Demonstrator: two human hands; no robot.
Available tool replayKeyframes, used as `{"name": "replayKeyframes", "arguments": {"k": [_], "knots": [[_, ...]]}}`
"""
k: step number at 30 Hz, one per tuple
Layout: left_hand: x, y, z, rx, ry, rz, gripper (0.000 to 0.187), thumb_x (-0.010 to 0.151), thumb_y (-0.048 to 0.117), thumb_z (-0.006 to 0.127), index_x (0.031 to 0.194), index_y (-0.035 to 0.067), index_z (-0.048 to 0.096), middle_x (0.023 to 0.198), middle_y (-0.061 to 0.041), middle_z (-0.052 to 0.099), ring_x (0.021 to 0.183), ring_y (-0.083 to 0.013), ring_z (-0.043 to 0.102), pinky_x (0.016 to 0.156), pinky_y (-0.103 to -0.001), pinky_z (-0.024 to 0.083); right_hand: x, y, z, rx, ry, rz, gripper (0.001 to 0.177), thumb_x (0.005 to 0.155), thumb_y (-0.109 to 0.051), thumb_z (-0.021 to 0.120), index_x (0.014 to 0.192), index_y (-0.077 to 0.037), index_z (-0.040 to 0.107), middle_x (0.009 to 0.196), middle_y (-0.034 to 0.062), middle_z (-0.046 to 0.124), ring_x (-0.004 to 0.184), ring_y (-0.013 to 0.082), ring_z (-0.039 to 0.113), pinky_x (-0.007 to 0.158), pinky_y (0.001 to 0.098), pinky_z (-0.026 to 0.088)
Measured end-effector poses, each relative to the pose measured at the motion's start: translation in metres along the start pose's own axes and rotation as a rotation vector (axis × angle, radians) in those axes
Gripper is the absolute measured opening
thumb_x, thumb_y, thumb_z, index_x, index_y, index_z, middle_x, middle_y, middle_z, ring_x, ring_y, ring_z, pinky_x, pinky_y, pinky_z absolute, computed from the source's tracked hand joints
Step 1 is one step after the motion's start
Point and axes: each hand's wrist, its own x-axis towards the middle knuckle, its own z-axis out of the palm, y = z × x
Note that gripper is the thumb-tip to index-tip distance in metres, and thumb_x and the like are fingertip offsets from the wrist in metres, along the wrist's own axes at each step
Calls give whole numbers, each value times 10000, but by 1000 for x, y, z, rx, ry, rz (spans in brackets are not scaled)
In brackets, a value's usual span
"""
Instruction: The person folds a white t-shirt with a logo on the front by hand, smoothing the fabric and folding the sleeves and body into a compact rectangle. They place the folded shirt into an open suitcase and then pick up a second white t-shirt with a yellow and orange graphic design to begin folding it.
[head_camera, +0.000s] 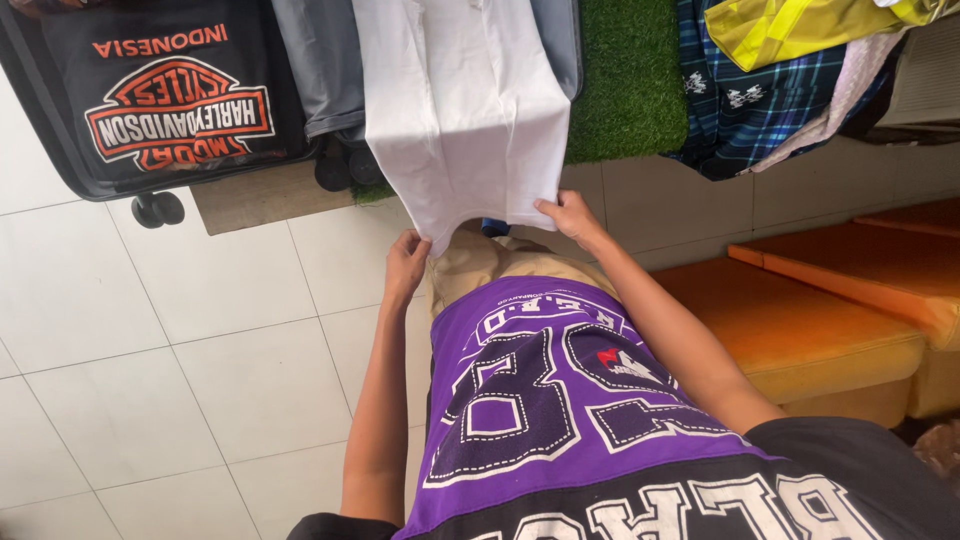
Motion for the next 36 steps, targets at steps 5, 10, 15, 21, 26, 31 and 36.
{"name": "replayKeyframes", "arguments": {"k": [5, 10, 15, 21, 26, 31, 36], "knots": [[-25, 55, -14, -234, 56, 53, 299, 1015, 234, 590, 1195, -3, 571, 926, -57, 680, 788, -100, 587, 706, -272, 490, -62, -71, -16, -174, 40, -245, 350, 942, -209, 685, 1141, 78, 664, 1024, 186, 753, 876, 194, 703, 759, 322, 561], [-46, 141, -36, -381, 127, 45, 326, 979, 197, 589, 1254, 47, 499, 850, -48, 680, 721, -80, 552, 657, -251, 447, -111, -157, -23, -109, 190, -302, 483, 910, -134, 654, 1334, 12, 472, 987, 123, 725, 854, 132, 727, 718, 292, 596], [-31, 190, -51, -466, -4, 166, 300, 1037, 151, 553, 1239, -31, 679, 908, -24, 651, 799, -75, 556, 736, -245, 461, -91, -188, -40, 16, 120, -435, 251, 1027, -48, 602, 1195, 75, 743, 1019, 145, 747, 878, 138, 645, 788, 270, 520], [16, 231, -66, -278, -86, 213, 465, 833, 42, 567, 1293, 24, 633, 912, -31, 717, 864, -96, 681, 789, -228, 522, -51, -216, -55, 542, -141, -281, 519, 834, 49, 410, 1272, 35, 687, 1115, 106, 766, 971, 123, 729, 905, 236, 580], [53, 248, -75, 83, 30, 174, 267, 926, 115, 630, 1162, 51, 736, 844, -40, 744, 754, -93, 674, 720, -248, 538, -16, -231, -44, 277, -45, -409, 400, 893, 62, 582, 1283, 15, 661, 1118, 83, 724, 974, 100, 693, 875, 224, 569], [99, 249, -79, 288, 148, 431, 227, 930, 183, 729, 1098, 30, 738, 892, -112, 618, 733, -170, 600, 682, -319, 514, 22, -235, -36, 102, 107, -418, 146, 991, -62, 674, 1111, 10, 716, 867, 43, 708, 764, 78, 651, 680, 224, 532], [135, 256, -81, 299, 128, 484, 207, 958, 204, 679, 1056, 24, 703, 959, -104, 639, 730, -174, 605, 689, -350, 508, 53, -240, -28, 26, 221, -352, 101, 996, -77, 657, 1042, -13, 720, 761, 12, 671, 644, 52, 605, 582, 233, 500]]}}
